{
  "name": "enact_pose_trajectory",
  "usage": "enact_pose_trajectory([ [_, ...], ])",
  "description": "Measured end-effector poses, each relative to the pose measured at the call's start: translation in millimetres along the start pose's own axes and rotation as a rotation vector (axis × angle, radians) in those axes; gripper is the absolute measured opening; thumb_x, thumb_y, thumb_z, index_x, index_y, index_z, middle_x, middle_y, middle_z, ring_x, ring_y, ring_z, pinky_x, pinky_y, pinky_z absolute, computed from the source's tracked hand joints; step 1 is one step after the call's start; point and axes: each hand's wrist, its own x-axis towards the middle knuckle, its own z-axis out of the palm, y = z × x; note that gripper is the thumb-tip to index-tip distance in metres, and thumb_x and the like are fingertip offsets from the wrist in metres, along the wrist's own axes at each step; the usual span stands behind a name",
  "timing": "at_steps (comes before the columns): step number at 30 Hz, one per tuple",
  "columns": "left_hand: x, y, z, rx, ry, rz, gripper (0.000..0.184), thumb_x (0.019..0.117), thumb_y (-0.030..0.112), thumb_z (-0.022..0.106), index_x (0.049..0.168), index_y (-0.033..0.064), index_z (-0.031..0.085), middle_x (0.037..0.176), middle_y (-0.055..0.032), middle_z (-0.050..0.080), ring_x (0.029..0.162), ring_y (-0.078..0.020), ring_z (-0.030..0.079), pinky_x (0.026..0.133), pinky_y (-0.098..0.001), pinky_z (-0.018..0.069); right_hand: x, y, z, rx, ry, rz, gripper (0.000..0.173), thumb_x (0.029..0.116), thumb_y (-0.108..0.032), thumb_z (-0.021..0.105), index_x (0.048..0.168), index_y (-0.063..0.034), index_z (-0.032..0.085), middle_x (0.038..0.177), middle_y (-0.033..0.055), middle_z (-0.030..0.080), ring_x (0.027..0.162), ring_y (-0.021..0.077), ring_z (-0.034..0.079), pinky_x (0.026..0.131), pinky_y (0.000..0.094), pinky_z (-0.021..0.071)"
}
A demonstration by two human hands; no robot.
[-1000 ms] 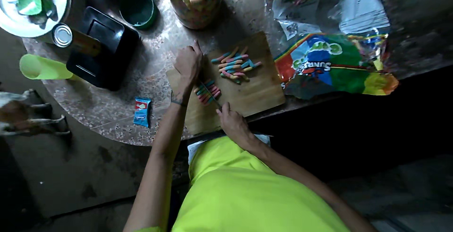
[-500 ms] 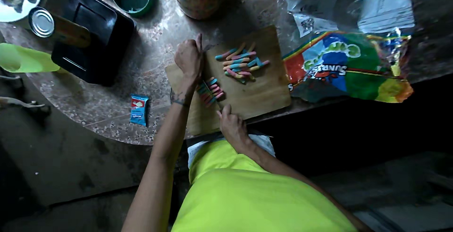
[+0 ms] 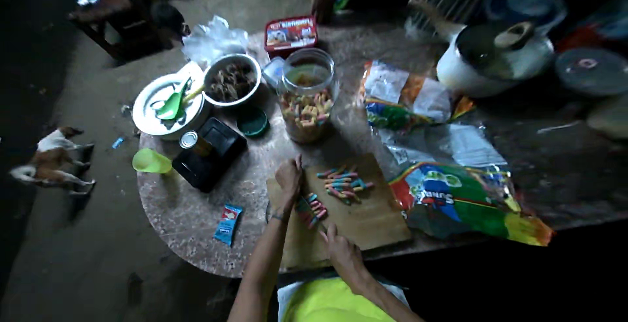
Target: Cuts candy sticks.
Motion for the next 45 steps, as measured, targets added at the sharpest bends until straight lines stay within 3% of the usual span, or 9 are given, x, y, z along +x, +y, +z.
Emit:
enact_pose_trajectory([
  [3, 1, -2, -1, 0.037, 0.042, 0.065, 0.056, 0.1104, 0.044, 0.037, 0.106, 0.0014, 0.074, 0.110, -0.0198, 0.073, 0.114, -0.0359, 0.066, 0.106, -0.0572, 0.0409, 3, 5, -9, -0.017, -0.039, -0.015, 0.053, 0.1130, -0.040, 0.033, 0.145, 0.0006, 0.045, 0.107, 0.0275, 0.071, 0.104, 0.0459, 0.071, 0.088, 0.0567, 0.0565],
  [6, 1, -6, 5, 0.079, 0.060, 0.075, 0.054, 0.1093, 0.047, 0.041, 0.105, 0.0036, 0.074, 0.109, -0.0182, 0.073, 0.114, -0.0362, 0.065, 0.108, -0.0616, 0.0348, 3, 5, -9, -0.015, -0.067, -0.003, 0.054, 0.1132, -0.040, 0.032, 0.146, 0.0011, 0.044, 0.107, 0.0276, 0.071, 0.105, 0.0458, 0.070, 0.090, 0.0572, 0.0554],
  [12, -18, -23, 7, 0.021, 0.157, 0.165, 0.059, 0.1094, 0.049, 0.038, 0.099, 0.0008, 0.071, 0.099, -0.0233, 0.071, 0.105, -0.0443, 0.066, 0.096, -0.0688, 0.0408, -1, -1, -7, -0.029, -0.040, 0.010, 0.055, 0.1133, -0.040, 0.032, 0.147, 0.0014, 0.044, 0.107, 0.0283, 0.071, 0.105, 0.0468, 0.070, 0.089, 0.0581, 0.0550],
  [19, -3, -22, 23, 0.024, 0.252, 0.163, 0.056, 0.1104, 0.042, 0.037, 0.097, 0.0010, 0.072, 0.099, -0.0236, 0.072, 0.105, -0.0453, 0.066, 0.099, -0.0701, 0.0382, 4, -3, -32, -0.123, -0.146, 0.057, 0.058, 0.1131, -0.044, 0.027, 0.142, 0.0021, 0.047, 0.112, 0.0271, 0.070, 0.111, 0.0450, 0.068, 0.091, 0.0580, 0.0534],
  [24, -5, -23, 23, 0.007, 0.255, 0.235, 0.052, 0.1104, 0.037, 0.039, 0.090, -0.0015, 0.067, 0.093, -0.0242, 0.070, 0.101, -0.0449, 0.066, 0.096, -0.0679, 0.0407, 7, 8, -4, -0.160, 0.077, -0.029, 0.054, 0.1123, -0.041, 0.035, 0.133, 0.0038, 0.057, 0.091, 0.0251, 0.073, 0.091, 0.0455, 0.073, 0.077, 0.0570, 0.0565],
  [29, -9, -23, 14, -0.031, 0.170, 0.202, 0.050, 0.1104, 0.036, 0.041, 0.092, -0.0043, 0.066, 0.093, -0.0278, 0.068, 0.098, -0.0480, 0.066, 0.084, -0.0655, 0.0484, 5, 0, 16, -0.191, 0.166, -0.066, 0.046, 0.1123, -0.031, 0.039, 0.139, 0.0019, 0.056, 0.091, 0.0247, 0.073, 0.087, 0.0444, 0.074, 0.073, 0.0542, 0.0577],
  [35, -8, -33, 18, -0.050, 0.210, 0.249, 0.052, 0.1101, 0.039, 0.041, 0.086, -0.0015, 0.064, 0.087, -0.0254, 0.066, 0.093, -0.0460, 0.066, 0.077, -0.0634, 0.0507, 2, -17, -27, -0.181, -0.242, -0.024, 0.049, 0.1146, -0.030, 0.026, 0.156, -0.0054, 0.032, 0.114, 0.0265, 0.069, 0.110, 0.0453, 0.068, 0.091, 0.0570, 0.0533],
  [39, -2, -32, 16, -0.035, 0.197, 0.231, 0.048, 0.1091, 0.037, 0.046, 0.088, -0.0017, 0.066, 0.088, -0.0244, 0.068, 0.092, -0.0449, 0.068, 0.077, -0.0625, 0.0517, 10, -7, -4, -0.154, -0.104, -0.061, 0.046, 0.1139, -0.030, 0.031, 0.150, -0.0049, 0.043, 0.105, 0.0257, 0.072, 0.101, 0.0455, 0.071, 0.084, 0.0579, 0.0556],
  [45, -6, -25, 10, -0.018, 0.162, 0.166, 0.045, 0.1078, 0.037, 0.048, 0.090, 0.0010, 0.068, 0.088, -0.0227, 0.069, 0.092, -0.0424, 0.068, 0.084, -0.0611, 0.0509, 7, -10, -30, -0.140, -0.219, -0.050, 0.050, 0.1141, -0.036, 0.028, 0.154, -0.0067, 0.035, 0.110, 0.0263, 0.070, 0.109, 0.0452, 0.069, 0.091, 0.0575, 0.0544],
])
